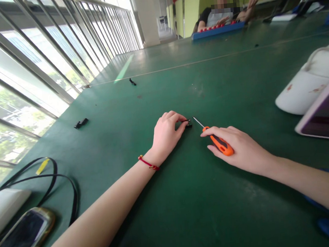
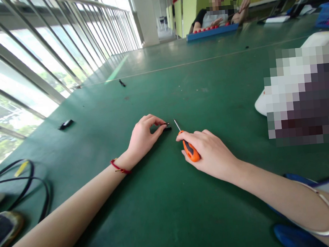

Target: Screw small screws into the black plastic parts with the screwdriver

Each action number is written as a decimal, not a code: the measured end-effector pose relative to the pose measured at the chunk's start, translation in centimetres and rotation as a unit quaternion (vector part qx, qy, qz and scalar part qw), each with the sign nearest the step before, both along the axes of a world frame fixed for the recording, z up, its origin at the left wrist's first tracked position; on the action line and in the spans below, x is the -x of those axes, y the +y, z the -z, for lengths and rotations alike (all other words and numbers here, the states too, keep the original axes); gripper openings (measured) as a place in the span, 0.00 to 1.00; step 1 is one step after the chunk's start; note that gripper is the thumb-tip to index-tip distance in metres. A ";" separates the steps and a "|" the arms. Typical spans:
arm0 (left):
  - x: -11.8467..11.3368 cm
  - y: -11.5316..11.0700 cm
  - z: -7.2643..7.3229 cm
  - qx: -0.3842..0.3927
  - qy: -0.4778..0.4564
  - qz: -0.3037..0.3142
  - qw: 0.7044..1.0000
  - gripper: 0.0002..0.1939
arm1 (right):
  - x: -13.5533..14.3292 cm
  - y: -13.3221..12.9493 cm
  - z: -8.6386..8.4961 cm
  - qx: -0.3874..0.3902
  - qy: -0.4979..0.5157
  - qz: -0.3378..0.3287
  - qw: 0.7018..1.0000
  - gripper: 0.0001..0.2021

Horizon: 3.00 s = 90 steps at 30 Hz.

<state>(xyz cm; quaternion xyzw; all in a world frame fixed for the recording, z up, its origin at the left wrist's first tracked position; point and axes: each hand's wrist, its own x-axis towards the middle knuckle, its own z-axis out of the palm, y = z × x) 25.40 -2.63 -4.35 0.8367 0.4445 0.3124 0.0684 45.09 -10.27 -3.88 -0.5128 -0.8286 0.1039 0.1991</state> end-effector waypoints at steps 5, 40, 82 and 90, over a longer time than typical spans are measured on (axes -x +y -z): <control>-0.5 -1.0 -0.5 -0.113 0.077 0.019 0.990 0.10 | -0.2 0.3 -0.3 -0.007 0.137 0.043 0.990 0.13; -0.3 -1.7 -0.5 -0.004 0.048 0.009 0.999 0.05 | -0.5 0.4 -0.1 -0.038 0.158 0.071 0.984 0.08; 23.4 -1.1 -4.1 0.120 0.032 -0.527 0.840 0.20 | -0.3 0.2 -0.3 -0.007 0.168 0.034 0.985 0.07; 23.2 -1.0 -4.0 0.128 0.036 -0.531 0.837 0.22 | -0.3 0.2 -0.3 0.004 0.164 0.035 0.986 0.07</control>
